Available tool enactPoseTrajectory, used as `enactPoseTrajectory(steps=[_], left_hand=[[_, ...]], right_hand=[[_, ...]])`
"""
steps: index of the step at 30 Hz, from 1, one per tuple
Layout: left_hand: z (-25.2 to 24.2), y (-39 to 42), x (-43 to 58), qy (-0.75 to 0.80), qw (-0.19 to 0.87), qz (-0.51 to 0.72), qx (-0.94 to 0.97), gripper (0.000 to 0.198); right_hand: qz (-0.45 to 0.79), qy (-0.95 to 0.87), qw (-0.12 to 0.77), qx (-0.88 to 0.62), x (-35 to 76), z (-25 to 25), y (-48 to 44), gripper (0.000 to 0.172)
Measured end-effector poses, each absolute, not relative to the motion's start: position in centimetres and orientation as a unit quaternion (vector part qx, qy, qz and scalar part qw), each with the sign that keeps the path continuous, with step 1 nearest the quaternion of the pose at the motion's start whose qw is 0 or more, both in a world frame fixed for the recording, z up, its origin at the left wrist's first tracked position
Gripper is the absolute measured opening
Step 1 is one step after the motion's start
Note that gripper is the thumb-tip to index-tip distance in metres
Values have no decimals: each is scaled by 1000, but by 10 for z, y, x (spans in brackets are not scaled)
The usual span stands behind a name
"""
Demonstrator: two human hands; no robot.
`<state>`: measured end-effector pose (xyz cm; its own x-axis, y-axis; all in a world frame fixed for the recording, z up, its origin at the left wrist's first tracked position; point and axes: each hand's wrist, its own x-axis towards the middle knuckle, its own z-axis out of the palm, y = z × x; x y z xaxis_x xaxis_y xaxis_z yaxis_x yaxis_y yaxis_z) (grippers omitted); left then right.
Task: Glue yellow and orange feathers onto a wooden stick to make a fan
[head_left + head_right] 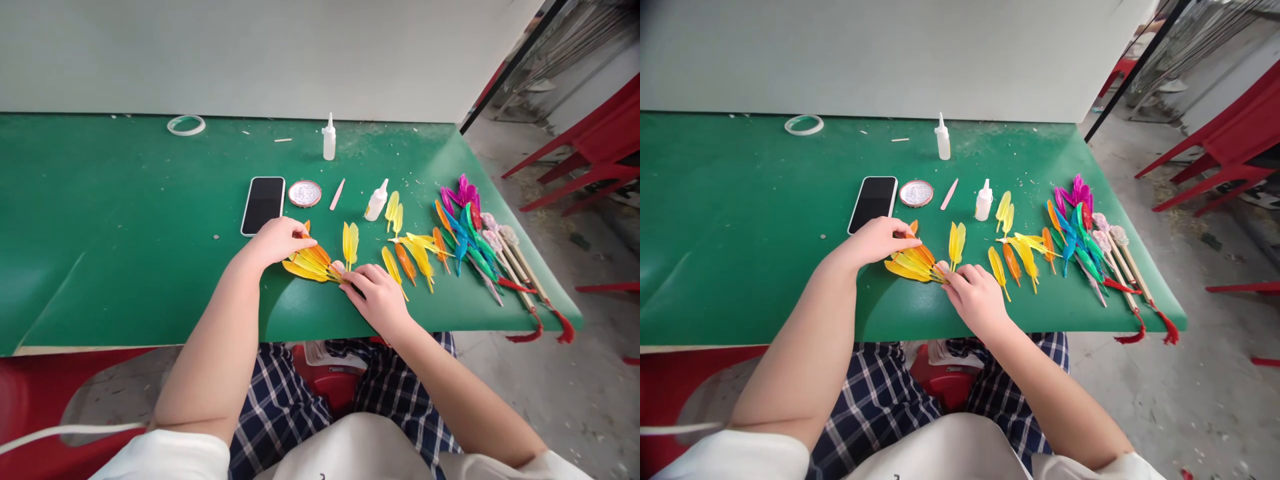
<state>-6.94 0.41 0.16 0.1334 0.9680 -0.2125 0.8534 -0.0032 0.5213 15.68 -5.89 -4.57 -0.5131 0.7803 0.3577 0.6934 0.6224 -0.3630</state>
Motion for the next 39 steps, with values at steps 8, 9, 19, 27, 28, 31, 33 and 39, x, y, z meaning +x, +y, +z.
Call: enactPoseTrajectory(steps=[8,9,19,27,28,31,33,39], left_hand=[[1,4,-69,649,263,104,706,31],[1,4,-69,649,263,103,706,31],[4,4,-71,655,213,126,714,28],[20,-5,-47,616,215,315,689,24],[19,-6,-43,609,235,320,687,24],[12,-6,-33,598,273,300,692,23],[7,-5,-28,595,286,282,697,21],[-1,-3,-18,596,309,270,690,15]], right_hand=[[93,-868,250,-420,156,-47,-58,26],[95,-867,250,-420,156,-47,-57,25],[173,-808,285,-486,167,-35,-53,15],[171,-818,261,-483,162,-33,-51,16],[166,-819,263,-483,162,-33,-53,17],[159,-827,265,-470,163,-35,-57,20],[163,-832,263,-461,165,-35,-58,20],[183,-819,277,-468,167,-33,-59,19]])
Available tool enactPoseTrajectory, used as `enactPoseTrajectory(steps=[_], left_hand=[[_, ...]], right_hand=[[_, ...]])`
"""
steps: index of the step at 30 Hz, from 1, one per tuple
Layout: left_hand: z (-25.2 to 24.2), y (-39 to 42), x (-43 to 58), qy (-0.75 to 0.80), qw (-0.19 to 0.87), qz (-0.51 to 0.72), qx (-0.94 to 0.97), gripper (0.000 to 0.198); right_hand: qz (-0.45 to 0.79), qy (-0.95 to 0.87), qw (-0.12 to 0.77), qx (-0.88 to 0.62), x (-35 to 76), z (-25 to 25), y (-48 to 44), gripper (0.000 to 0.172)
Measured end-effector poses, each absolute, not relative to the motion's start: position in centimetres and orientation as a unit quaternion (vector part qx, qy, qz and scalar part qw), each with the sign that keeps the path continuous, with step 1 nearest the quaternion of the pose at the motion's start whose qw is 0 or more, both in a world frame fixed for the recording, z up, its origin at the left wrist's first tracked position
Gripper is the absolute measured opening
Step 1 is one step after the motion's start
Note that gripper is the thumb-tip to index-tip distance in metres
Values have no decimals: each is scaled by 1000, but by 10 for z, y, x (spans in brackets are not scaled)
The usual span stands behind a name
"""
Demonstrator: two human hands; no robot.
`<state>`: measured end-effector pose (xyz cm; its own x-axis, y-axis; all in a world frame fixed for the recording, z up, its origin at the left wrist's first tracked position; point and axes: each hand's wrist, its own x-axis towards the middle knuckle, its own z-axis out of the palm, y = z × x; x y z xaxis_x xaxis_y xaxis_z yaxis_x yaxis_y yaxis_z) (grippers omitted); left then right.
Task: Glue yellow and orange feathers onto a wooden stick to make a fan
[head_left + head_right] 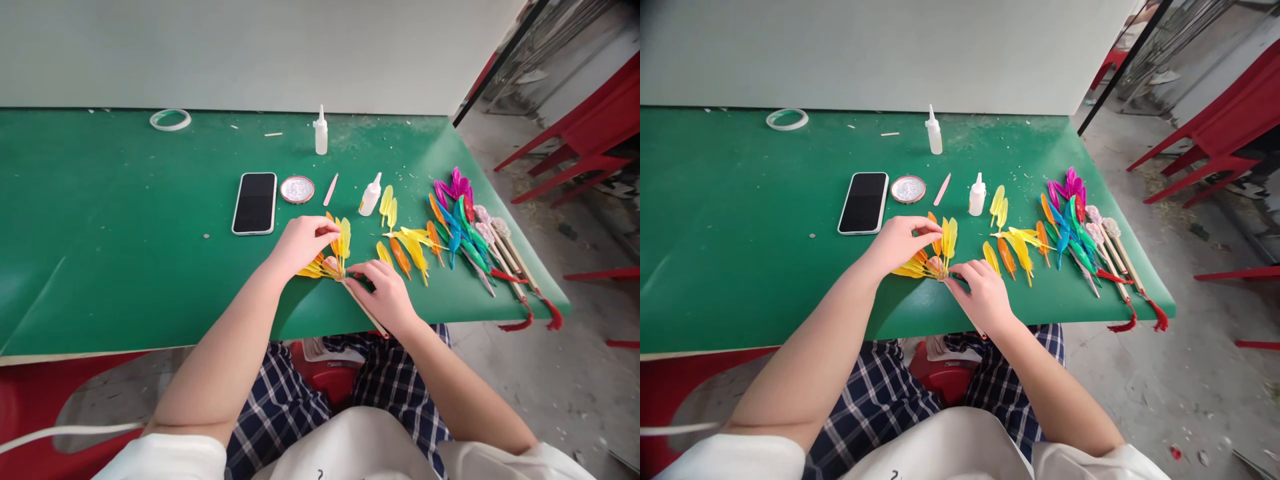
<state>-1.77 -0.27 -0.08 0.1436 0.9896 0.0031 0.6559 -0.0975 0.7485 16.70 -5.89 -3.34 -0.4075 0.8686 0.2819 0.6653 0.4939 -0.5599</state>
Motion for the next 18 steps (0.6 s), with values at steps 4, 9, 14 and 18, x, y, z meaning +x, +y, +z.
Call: enactPoseTrajectory(steps=[4,9,14,18], left_hand=[[-4,0,-14,606,294,265,690,12],[-6,2,-13,607,298,257,691,11],[-6,2,-14,597,311,247,698,12],[-8,4,-15,596,313,242,699,12]], right_hand=[[176,-822,278,-465,166,-34,-58,19],[161,-840,260,-448,166,-38,-58,22],[158,-849,253,-437,166,-39,-57,25],[150,-855,253,-427,166,-39,-57,27]])
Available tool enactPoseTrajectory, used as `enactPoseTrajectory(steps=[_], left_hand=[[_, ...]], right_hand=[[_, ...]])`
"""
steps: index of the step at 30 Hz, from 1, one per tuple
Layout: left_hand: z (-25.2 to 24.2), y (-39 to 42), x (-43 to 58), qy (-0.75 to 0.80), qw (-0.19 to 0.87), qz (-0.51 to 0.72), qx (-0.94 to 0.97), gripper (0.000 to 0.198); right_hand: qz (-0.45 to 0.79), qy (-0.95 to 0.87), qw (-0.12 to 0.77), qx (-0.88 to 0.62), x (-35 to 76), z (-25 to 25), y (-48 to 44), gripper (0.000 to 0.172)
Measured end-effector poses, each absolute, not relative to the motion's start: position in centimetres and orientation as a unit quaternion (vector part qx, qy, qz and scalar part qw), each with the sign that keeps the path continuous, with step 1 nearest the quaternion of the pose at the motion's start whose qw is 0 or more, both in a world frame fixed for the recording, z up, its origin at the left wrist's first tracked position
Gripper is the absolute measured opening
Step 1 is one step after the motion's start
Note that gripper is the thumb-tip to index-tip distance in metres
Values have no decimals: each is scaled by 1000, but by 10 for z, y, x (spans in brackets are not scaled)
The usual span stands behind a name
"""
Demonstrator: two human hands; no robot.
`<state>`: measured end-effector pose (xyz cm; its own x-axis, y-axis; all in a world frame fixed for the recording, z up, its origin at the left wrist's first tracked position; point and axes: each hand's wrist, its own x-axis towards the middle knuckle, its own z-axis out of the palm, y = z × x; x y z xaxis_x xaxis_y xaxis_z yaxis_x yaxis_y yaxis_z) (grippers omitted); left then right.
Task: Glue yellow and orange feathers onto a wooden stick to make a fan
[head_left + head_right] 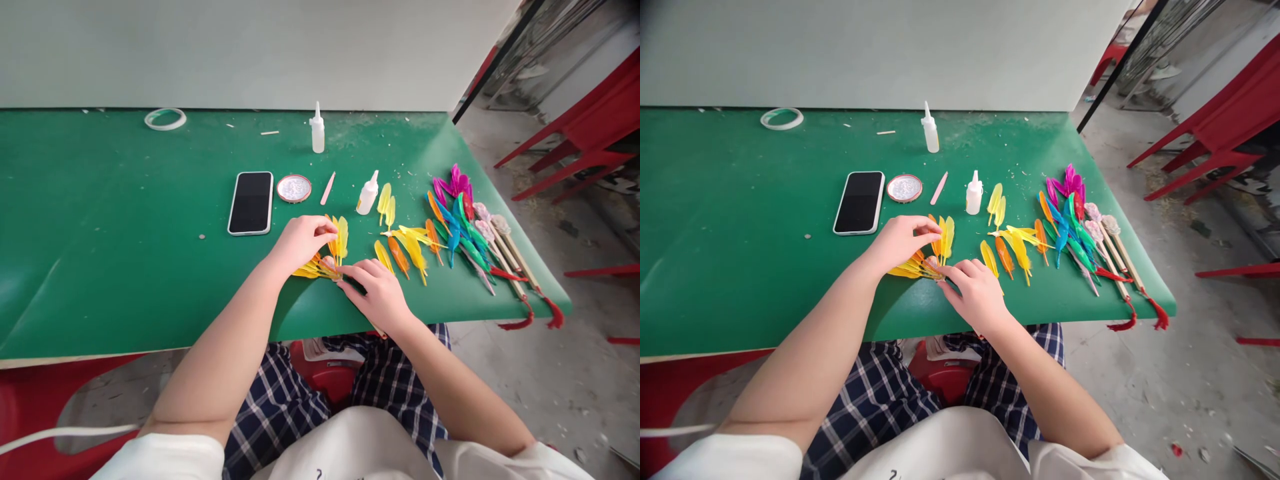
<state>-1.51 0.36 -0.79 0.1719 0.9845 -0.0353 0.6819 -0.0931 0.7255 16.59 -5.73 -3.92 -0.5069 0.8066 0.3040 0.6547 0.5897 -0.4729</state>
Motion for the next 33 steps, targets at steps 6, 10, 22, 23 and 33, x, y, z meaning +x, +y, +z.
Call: enactPoseTrajectory(steps=[6,10,22,23,33], left_hand=[[-11,5,-16,605,298,236,700,17],[-10,4,-16,611,297,234,696,47],[-13,6,-16,622,256,230,703,60],[-14,6,-16,622,249,229,706,59],[-16,7,-16,627,255,230,699,59]], right_hand=[[132,-865,245,-418,165,-42,-58,28],[121,-870,239,-414,165,-43,-58,29],[95,-875,228,-417,163,-43,-58,32],[95,-875,229,-417,163,-43,-58,32],[105,-873,221,-422,162,-44,-58,34]])
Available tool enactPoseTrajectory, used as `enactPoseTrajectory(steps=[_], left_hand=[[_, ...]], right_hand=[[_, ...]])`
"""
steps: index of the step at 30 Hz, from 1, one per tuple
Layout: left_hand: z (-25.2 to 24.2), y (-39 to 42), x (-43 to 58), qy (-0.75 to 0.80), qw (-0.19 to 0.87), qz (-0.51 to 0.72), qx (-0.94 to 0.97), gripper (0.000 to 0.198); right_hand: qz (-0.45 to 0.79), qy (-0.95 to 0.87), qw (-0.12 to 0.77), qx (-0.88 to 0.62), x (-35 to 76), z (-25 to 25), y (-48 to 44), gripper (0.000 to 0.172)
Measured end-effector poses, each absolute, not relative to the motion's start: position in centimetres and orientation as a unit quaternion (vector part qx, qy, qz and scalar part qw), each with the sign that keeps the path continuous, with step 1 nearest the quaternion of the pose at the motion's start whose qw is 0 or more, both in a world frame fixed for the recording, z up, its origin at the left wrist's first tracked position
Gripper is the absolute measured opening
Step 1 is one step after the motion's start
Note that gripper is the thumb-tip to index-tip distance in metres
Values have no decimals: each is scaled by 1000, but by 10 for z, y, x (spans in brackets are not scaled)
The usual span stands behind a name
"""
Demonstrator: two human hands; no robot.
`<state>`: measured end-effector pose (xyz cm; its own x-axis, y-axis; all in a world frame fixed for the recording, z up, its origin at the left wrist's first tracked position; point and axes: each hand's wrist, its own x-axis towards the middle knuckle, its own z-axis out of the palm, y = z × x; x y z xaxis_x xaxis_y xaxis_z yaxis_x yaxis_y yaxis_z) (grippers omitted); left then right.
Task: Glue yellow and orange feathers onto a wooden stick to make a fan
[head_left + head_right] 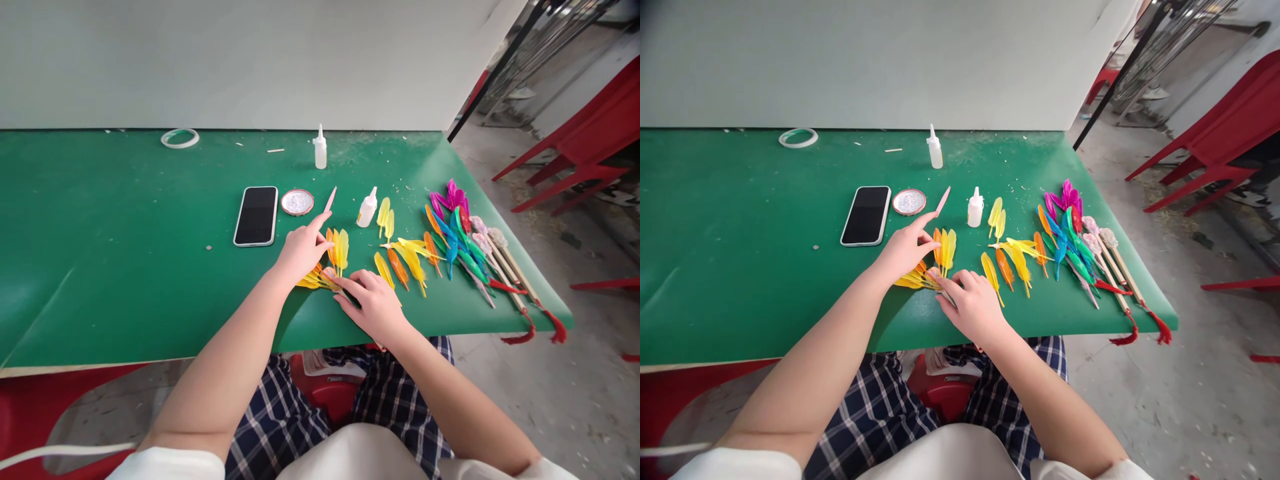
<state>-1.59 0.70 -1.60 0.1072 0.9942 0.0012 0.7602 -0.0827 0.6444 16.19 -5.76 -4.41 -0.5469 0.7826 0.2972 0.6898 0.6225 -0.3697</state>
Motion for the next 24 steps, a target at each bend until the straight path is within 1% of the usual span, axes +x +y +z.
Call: enactPoseTrajectory(steps=[10,24], left_hand=[[-17,7,-18,624,267,248,691,59],[-15,6,-17,632,269,238,686,57]], right_hand=[[103,-873,214,-425,161,-44,-58,34],[99,-876,213,-421,161,-44,-58,36]])
